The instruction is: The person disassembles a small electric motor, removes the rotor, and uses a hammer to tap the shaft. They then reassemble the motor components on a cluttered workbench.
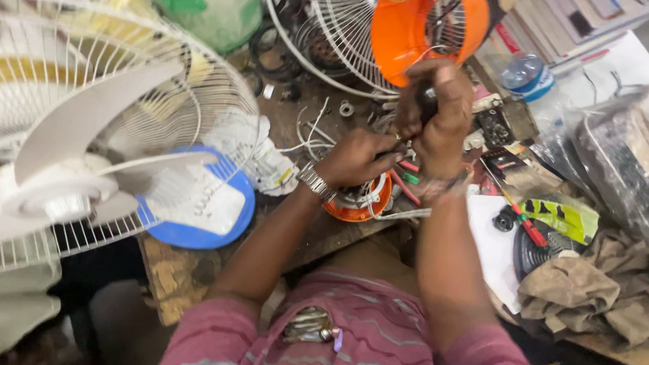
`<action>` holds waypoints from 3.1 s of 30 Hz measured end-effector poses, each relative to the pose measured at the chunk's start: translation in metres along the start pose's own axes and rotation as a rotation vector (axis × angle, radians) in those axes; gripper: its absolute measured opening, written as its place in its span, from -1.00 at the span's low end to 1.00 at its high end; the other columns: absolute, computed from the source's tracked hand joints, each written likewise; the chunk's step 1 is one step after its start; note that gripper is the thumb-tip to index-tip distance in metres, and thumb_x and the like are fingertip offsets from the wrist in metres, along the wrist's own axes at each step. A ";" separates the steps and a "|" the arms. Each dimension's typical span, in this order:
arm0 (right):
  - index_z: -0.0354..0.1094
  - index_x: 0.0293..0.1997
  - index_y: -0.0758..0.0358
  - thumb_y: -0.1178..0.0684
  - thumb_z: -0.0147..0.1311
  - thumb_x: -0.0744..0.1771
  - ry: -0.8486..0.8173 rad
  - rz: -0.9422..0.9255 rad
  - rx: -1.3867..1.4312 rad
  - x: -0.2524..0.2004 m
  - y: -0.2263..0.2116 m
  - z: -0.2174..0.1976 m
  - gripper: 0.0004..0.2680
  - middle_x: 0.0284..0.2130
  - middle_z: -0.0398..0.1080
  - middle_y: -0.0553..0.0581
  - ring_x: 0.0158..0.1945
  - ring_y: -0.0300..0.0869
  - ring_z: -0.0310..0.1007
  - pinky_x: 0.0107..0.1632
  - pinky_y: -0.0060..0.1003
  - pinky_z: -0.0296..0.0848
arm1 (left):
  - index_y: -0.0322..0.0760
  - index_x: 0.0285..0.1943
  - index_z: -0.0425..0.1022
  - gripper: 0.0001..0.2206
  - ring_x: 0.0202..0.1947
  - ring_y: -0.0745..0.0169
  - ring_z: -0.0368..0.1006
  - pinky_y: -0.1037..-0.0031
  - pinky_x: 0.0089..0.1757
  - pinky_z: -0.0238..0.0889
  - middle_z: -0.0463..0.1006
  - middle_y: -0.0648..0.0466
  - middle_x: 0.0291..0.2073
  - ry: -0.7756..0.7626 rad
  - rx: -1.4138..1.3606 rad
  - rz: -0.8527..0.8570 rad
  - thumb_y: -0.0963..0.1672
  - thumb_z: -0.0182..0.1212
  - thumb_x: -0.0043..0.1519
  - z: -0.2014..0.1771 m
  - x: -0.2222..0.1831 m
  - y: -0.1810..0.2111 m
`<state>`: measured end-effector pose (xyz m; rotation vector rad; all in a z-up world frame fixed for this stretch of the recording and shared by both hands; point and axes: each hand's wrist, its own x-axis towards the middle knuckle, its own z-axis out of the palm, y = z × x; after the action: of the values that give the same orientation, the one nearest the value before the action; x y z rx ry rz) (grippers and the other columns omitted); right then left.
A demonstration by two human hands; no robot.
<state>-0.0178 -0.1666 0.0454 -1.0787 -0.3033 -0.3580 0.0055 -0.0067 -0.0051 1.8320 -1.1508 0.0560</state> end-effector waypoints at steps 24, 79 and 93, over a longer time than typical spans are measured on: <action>0.32 -0.19 0.33 -0.18 -0.04 0.44 0.152 -0.130 -0.364 -0.015 -0.004 0.003 -0.70 -0.48 0.37 0.11 -0.50 -0.23 0.31 -0.42 -0.33 0.27 | -0.31 -0.27 0.50 -0.80 -0.48 -0.15 0.50 0.13 -0.37 0.31 0.52 -0.15 -0.51 -0.066 -0.034 -0.015 -0.07 0.23 0.29 0.007 -0.003 -0.007; 0.27 -0.20 0.27 -0.15 0.04 0.45 0.327 -0.261 -0.187 -0.009 -0.019 0.030 -0.74 -0.48 0.28 0.10 -0.47 -0.23 0.23 -0.39 -0.31 0.20 | -0.23 0.03 0.61 -0.78 -0.32 -0.11 0.60 0.20 -0.25 0.44 0.64 -0.16 -0.32 -0.044 0.033 0.017 -0.11 0.29 0.24 0.002 0.007 -0.006; 0.40 -0.09 0.37 -0.08 0.05 0.47 0.458 -0.237 -0.616 -0.043 0.007 0.024 -0.75 -0.51 0.33 0.08 -0.54 -0.30 0.25 -0.46 -0.42 0.18 | -0.27 -0.14 0.62 -0.79 -0.37 -0.09 0.62 0.23 -0.30 0.43 0.65 -0.13 -0.36 -0.063 -0.082 -0.130 -0.05 0.28 0.23 0.008 -0.011 0.001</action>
<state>-0.0551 -0.1362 0.0328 -1.5222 0.1053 -0.9350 -0.0054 -0.0052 -0.0143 1.8422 -1.0595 -0.1224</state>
